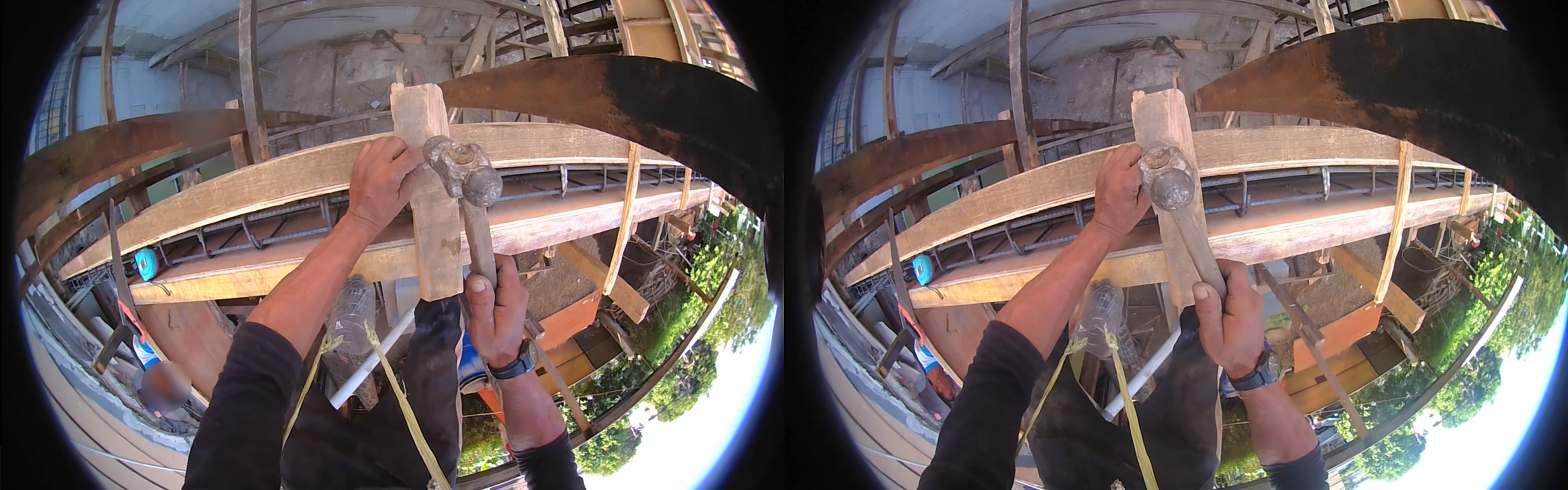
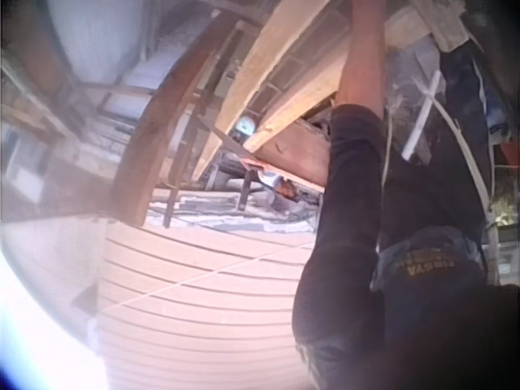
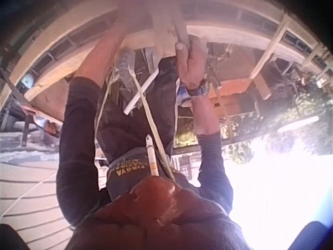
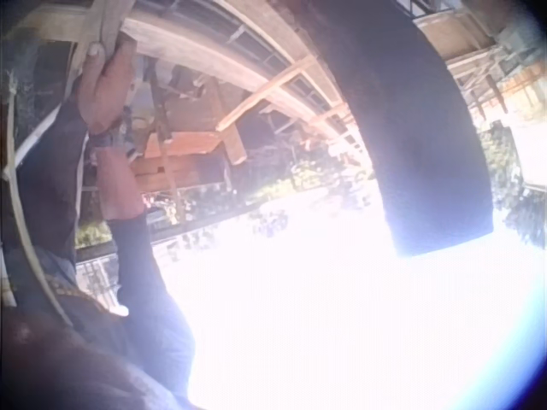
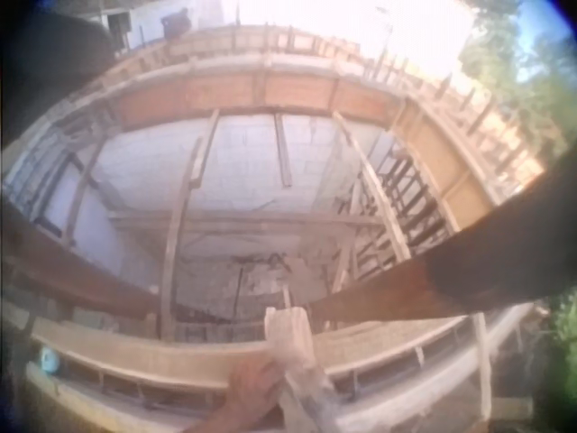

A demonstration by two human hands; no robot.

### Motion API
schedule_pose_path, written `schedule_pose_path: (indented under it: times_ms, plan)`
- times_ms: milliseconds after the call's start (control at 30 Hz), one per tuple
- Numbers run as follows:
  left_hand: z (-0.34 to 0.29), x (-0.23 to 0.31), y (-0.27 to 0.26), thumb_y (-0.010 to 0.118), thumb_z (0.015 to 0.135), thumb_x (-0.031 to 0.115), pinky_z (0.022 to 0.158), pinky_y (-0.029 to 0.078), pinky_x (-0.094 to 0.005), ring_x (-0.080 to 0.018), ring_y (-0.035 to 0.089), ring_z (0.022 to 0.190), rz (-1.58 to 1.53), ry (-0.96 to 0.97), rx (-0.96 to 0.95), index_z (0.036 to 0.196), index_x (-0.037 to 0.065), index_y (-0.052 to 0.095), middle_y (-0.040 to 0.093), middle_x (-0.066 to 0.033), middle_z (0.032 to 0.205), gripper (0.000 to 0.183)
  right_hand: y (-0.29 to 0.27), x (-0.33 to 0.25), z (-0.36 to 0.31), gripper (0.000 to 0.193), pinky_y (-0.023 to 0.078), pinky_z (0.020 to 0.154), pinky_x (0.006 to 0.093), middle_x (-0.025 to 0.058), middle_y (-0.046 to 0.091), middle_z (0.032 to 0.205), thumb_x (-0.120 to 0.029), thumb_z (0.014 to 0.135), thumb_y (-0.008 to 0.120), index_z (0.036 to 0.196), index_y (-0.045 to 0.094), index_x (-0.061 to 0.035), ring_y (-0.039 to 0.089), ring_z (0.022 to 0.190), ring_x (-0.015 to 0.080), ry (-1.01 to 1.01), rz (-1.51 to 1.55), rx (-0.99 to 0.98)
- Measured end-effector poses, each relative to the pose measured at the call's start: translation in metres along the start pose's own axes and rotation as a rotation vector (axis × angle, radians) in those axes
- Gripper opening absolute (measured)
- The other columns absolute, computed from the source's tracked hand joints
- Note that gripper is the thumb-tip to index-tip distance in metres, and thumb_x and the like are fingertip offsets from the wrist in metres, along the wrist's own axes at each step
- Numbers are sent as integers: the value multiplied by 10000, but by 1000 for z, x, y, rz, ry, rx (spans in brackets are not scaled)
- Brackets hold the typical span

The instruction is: The person hammers nails into wooden planks to secure them to a rebar-reinforced concrete formwork structure. They use a hammer and a tape measure to align and fasten the wood pieces on a construction site.

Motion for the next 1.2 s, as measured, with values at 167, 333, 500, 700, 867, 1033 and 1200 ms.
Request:
schedule_pose_path:
  times_ms: [167,333,500,700,867,1033,1200]
  plan:
    - [3,-2,-1,755,813,116,692,422,-408,-261,566,800,10,-2,-19,1005,126,692,537,-42,809,202,3,5,13,331,511,645,391,183,665,789,-262,1026,574,1184,544,27,665,681,282,85,-162,-33]
    - [4,1,-3,751,819,126,692,422,-409,-260,564,796,0,4,-6,996,122,692,531,-40,801,186,-5,-9,5,310,501,635,427,226,650,779,-264,1019,571,1156,547,13,666,701,380,-22,-60,42]
    - [1,0,-2,742,831,140,692,419,-403,-260,561,791,13,-16,-32,993,123,690,527,-39,795,170,1,8,15,336,505,632,429,207,648,753,-266,1005,597,1170,546,22,664,681,368,68,-174,-8]
    - [1,0,-2,742,829,129,685,412,-401,-257,559,787,0,-17,-23,993,121,690,522,-41,789,172,0,14,5,308,512,642,427,203,661,782,-244,1007,592,1173,543,11,670,680,351,-34,-139,4]
    - [5,3,-2,741,831,133,686,411,-406,-261,562,788,-14,-16,-44,1000,127,698,519,-41,788,174,-7,-6,9,325,527,670,440,231,672,816,-245,997,598,1182,535,15,680,739,418,-65,-110,39]
    - [-1,-1,-1,739,842,144,682,402,-399,-260,557,781,7,-36,-47,999,133,699,515,-40,791,163,-3,16,16,347,525,661,430,198,665,769,-274,998,601,1188,542,10,680,707,375,47,-195,-21]
    - [0,0,3,740,850,153,676,392,-398,-254,555,778,-7,-34,-29,990,132,696,514,-37,790,149,-6,11,6,327,523,648,423,205,662,757,-258,1007,594,1169,541,21,683,695,373,-59,-126,31]
Point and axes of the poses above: each hand's wrist, its own z-axis towards the middle knuckle, its own y-axis out of the palm, x = y × z, the point moved 2 cm from there along z, towards the middle knuckle
